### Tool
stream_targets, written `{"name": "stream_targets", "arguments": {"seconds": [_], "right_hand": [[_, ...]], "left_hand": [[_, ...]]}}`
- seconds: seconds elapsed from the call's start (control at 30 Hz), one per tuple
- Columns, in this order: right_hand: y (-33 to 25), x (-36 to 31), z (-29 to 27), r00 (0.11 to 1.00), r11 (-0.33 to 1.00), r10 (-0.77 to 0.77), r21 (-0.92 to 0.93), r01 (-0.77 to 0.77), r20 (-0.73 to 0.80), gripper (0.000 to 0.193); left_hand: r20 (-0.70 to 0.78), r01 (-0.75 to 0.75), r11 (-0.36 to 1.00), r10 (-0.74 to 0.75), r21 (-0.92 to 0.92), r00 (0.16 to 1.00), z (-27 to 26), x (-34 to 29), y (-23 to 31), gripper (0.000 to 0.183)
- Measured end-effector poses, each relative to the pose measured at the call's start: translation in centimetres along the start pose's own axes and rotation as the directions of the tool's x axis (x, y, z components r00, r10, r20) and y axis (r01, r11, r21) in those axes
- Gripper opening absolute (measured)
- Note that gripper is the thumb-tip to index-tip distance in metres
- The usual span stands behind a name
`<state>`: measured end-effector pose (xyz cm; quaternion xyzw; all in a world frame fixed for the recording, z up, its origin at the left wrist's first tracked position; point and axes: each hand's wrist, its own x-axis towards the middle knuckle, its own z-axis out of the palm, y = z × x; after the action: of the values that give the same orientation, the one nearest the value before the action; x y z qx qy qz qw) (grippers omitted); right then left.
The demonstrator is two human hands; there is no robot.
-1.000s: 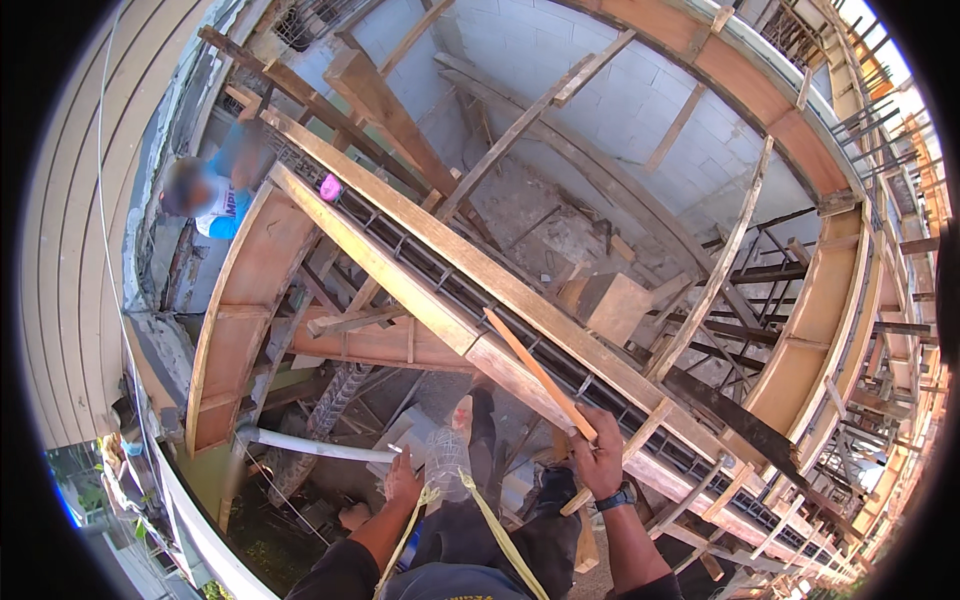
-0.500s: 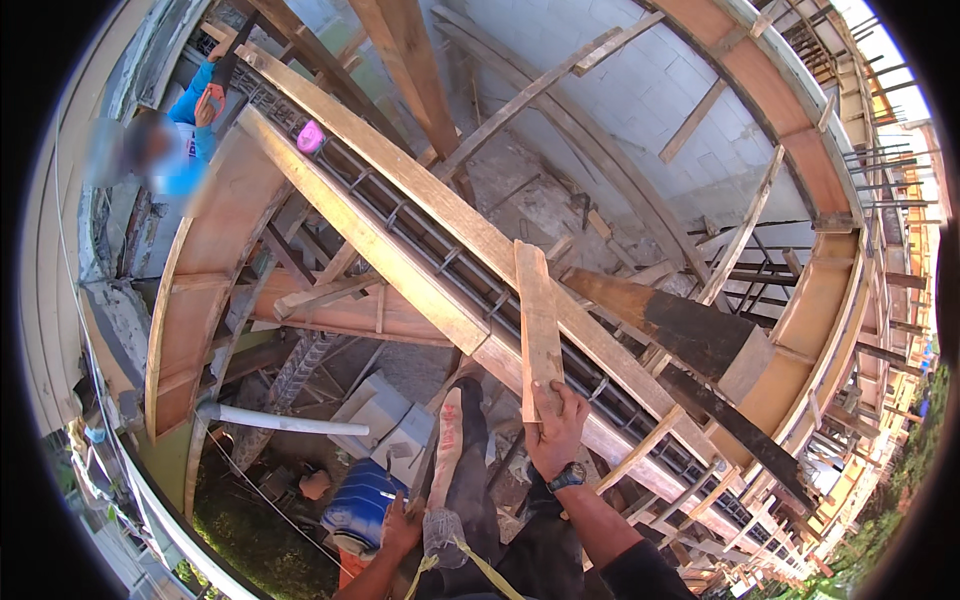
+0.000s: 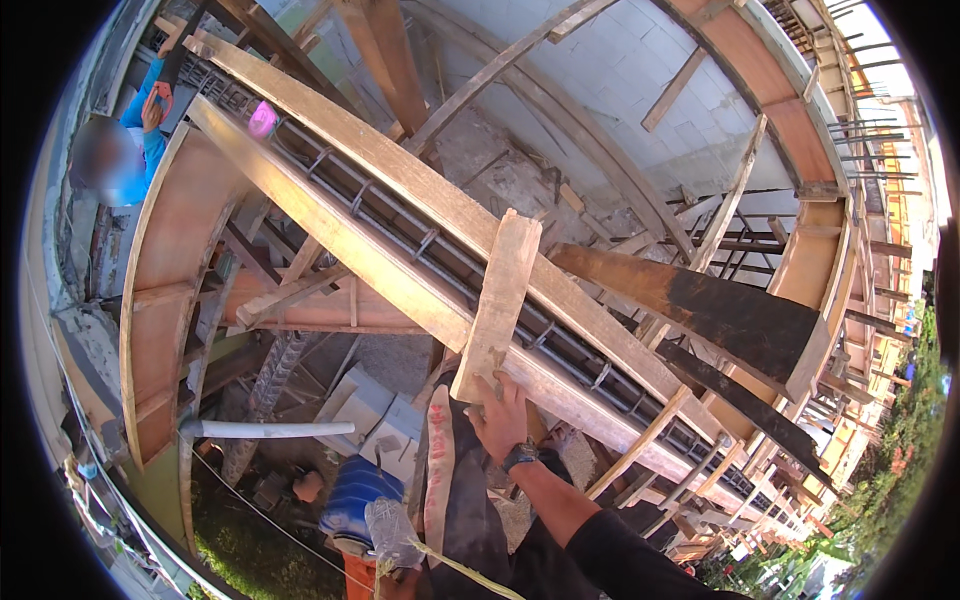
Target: The person hammers nails into wooden planks to secure them to a rebar-reinforced concrete formwork structure. They use a hammer and a tape measure to align and fasten the wood pieces on a construction site.
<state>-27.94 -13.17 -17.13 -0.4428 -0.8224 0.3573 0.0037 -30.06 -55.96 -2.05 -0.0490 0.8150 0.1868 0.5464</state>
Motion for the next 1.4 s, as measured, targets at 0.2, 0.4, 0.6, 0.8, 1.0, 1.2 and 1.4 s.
{"name": "stream_targets", "arguments": {"seconds": [0.2, 0.4, 0.6, 0.8, 1.0, 1.2, 1.4], "right_hand": [[2.1, 2.8, 0.9, 0.967, 0.992, 0.049, 0.127, -0.017, -0.25, 0.061], [4.4, 10.3, 0.3, 0.876, 0.658, 0.482, 0.663, -0.358, -0.005, 0.048], [6.1, 12.3, -2.0, 0.855, 0.435, 0.417, 0.759, -0.485, 0.307, 0.024], [6.2, 14.5, -3.7, 0.92, 0.402, 0.371, 0.87, -0.284, 0.128, 0.019], [5.6, 15.8, -4.1, 0.888, 0.345, 0.412, 0.868, -0.357, 0.202, 0.02], [6.2, 15.2, -1.2, 0.886, 0.332, 0.443, 0.893, -0.303, 0.136, 0.027], [6.2, 15.3, -0.5, 0.9, 0.317, 0.422, 0.912, -0.261, 0.111, 0.028]], "left_hand": [[-0.098, -0.111, 0.98, 0.095, -0.167, 0.991, 2.1, -0.3, -3.0, 0.074], [0.035, 0.042, 0.998, -0.04, -0.049, 0.999, -0.2, -1.9, 6.3, 0.076], [-0.182, -0.098, 0.995, 0.102, 0.027, 0.978, 3.3, -1.4, -4.6, 0.051], [-0.072, 0.07, 0.954, -0.095, -0.292, 0.993, 4.1, -3.0, -2.7, 0.048], [-0.055, 0.085, 0.908, -0.117, -0.41, 0.992, 4.3, -3.2, -1.4, 0.047], [-0.064, 0.052, 0.796, -0.113, -0.602, 0.992, 4.3, -2.8, -0.7, 0.046], [-0.161, -0.119, 0.762, 0.02, -0.636, 0.987, 3.4, -2.5, 2.2, 0.067]]}}
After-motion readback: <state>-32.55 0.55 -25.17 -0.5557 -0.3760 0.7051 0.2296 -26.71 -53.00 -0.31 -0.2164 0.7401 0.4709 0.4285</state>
